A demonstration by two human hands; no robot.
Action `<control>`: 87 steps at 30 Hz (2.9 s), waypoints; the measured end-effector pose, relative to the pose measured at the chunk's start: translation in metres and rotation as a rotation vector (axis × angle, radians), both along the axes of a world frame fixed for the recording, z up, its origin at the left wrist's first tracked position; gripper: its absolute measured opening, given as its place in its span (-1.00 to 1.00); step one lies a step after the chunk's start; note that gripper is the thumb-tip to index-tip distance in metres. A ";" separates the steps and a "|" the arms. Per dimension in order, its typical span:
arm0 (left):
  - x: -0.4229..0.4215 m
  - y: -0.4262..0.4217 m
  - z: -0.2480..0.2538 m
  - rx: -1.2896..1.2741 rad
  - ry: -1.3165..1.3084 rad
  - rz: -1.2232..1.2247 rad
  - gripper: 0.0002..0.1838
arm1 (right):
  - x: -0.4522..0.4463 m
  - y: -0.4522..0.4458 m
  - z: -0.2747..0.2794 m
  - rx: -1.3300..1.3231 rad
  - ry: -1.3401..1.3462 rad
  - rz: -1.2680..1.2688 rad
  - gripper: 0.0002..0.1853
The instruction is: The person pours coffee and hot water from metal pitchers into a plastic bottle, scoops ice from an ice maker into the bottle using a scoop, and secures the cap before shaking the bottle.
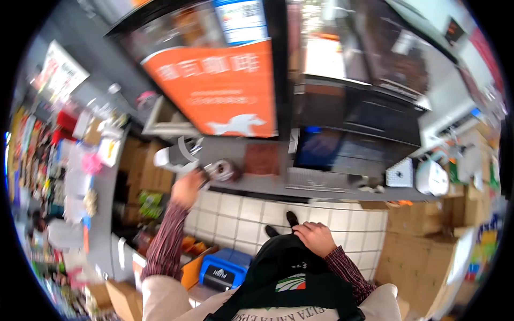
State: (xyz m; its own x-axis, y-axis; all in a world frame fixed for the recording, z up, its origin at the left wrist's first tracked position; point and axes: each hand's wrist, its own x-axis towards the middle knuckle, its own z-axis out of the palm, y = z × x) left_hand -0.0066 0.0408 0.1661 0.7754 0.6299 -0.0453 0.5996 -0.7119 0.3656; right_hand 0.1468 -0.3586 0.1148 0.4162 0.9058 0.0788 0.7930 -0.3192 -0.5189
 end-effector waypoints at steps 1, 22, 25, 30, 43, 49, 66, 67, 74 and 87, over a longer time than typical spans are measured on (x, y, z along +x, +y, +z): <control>-0.032 0.004 -0.033 -0.310 -0.295 0.122 -0.67 | 0.007 -0.025 0.001 -0.009 0.001 -0.074 -0.87; 0.382 -0.582 -0.031 -1.297 -0.581 -0.266 -0.73 | 0.430 -0.299 0.194 0.463 -0.913 -0.675 -0.38; 0.410 -0.599 -0.022 -1.188 -0.705 -0.255 -0.71 | 0.458 -0.299 0.166 0.618 -0.677 -0.576 -0.31; 0.442 -0.604 -0.019 -1.079 -0.850 -0.133 -0.69 | 0.461 -0.295 0.165 0.681 -0.527 -0.492 0.03; 0.456 -0.605 -0.062 -0.521 -0.841 -0.308 -0.62 | 0.475 -0.304 0.157 0.689 -0.707 -0.428 -0.21; 0.433 -0.594 -0.032 -1.149 -0.724 -0.134 -0.65 | 0.451 -0.300 0.181 0.498 -0.959 -0.540 -0.23; 0.432 -0.589 -0.025 -1.126 -0.690 -0.169 -0.62 | 0.435 -0.301 0.188 0.479 -0.833 -0.605 -0.28; 0.433 -0.590 -0.026 -1.140 -0.707 -0.161 -0.63 | 0.435 -0.305 0.185 0.544 -0.849 -0.575 -0.29; 0.420 -0.585 -0.032 -1.187 -0.744 -0.197 -0.69 | 0.377 -0.341 0.137 0.757 -0.568 -0.564 -0.41; 0.149 -0.446 -0.013 -0.794 -0.761 0.306 -0.74 | 0.233 -0.216 0.047 0.594 -0.089 0.183 -0.65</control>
State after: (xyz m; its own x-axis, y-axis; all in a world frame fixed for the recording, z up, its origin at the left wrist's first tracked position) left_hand 0.1427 -0.4054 0.1531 0.5908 0.8007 -0.0992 0.1380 0.0208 0.9902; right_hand 0.3795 -0.5750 0.1617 0.2276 0.7525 0.6180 0.8560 0.1480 -0.4954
